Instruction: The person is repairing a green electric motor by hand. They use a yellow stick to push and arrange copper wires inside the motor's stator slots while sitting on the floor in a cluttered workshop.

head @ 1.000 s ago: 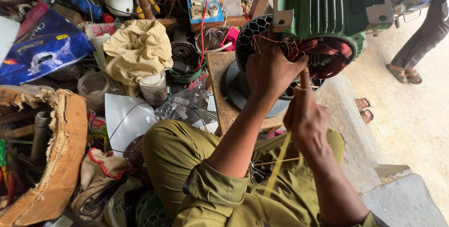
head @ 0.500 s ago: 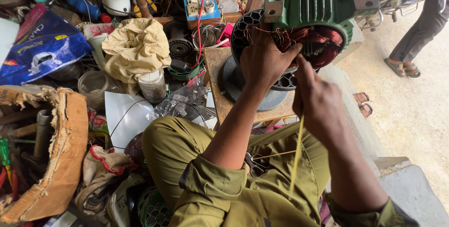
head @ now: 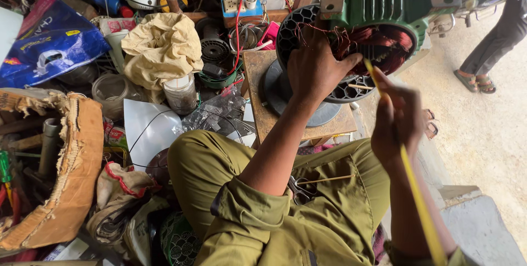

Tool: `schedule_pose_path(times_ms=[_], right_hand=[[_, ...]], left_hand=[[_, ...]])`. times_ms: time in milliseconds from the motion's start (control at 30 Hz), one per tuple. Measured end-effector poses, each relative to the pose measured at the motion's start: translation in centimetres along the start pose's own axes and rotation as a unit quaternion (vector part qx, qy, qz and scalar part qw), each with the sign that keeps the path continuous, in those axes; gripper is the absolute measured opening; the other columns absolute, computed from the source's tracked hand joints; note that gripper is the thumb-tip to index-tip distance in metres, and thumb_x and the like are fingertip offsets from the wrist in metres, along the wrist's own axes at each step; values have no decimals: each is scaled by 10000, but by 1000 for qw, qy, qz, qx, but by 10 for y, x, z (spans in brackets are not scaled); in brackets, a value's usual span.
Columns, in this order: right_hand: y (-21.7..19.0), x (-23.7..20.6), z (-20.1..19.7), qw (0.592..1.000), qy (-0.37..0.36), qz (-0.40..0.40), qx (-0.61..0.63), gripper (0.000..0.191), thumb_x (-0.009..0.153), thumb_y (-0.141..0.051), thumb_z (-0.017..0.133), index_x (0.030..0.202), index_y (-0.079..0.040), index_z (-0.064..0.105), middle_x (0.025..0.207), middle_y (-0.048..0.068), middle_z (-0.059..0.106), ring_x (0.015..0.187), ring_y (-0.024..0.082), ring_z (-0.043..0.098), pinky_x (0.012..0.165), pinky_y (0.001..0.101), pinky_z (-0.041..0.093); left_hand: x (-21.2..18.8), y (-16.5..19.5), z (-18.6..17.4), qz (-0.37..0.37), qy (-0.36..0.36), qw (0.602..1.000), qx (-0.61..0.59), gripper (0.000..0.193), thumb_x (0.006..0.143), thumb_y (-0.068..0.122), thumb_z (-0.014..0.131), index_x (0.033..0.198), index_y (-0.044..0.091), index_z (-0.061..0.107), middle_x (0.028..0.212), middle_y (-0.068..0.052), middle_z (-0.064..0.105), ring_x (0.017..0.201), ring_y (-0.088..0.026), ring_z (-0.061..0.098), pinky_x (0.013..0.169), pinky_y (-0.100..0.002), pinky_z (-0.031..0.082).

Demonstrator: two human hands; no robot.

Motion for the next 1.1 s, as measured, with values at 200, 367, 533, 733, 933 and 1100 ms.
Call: schedule_pose_path(times_ms=[200,367,533,733,933,1100], right_hand=[[0,51,30,996,-64,2,-65,207,1086,-32,505,1274,8,581,1226,211,706,1047,336,716,787,415,579],[19,61,43,929,-159,14,-333,209,1138,-137,611,1279,17,605,793,159,681,617,320,640,543,435,446],[44,67,49,868,-221,31,-444,301,983,-188,724,1191,-21,585,713,151,651,567,325,621,499,430,442],[0,63,38,915,-201,-70,-344,473,912,-60,703,1361,-56,556,832,138,670,654,330,635,553,440,439],[-42,50,23,936,-192,-72,-285,391,1021,-4,623,1393,-116,574,757,126,626,618,319,621,570,430,433],[-48,50,26,941,-156,-57,-296,283,1078,-13,593,1348,-94,588,796,126,662,627,301,634,580,409,449]], left_hand=[[-4,7,-11,15,4,1000,-19,851,669,418,915,1314,36,512,1059,-137,689,892,-308,727,680,-431,585],[-4,11,-17,37,42,998,-3,978,645,417,900,1402,-9,451,1028,-179,669,824,-323,724,660,-429,569],[-8,4,-7,9,-17,1000,-23,924,744,434,882,1404,-40,442,972,-134,690,836,-309,736,699,-450,558],[-11,11,-21,43,26,999,-10,805,730,415,868,1294,10,461,1043,-149,675,917,-300,731,744,-419,564],[-14,13,-24,-3,13,1000,-27,1123,680,474,874,1523,-29,328,1048,-147,675,883,-297,729,757,-452,535],[-16,9,-18,8,0,1000,-22,1052,699,432,860,1506,-5,344,1115,-142,670,958,-286,732,780,-446,541]])
Point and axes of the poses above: each hand's wrist, its own x-axis towards the middle knuckle, its own z-axis out of the palm, y = z × x, the point moved 7 cm from there along x, towards the middle knuckle
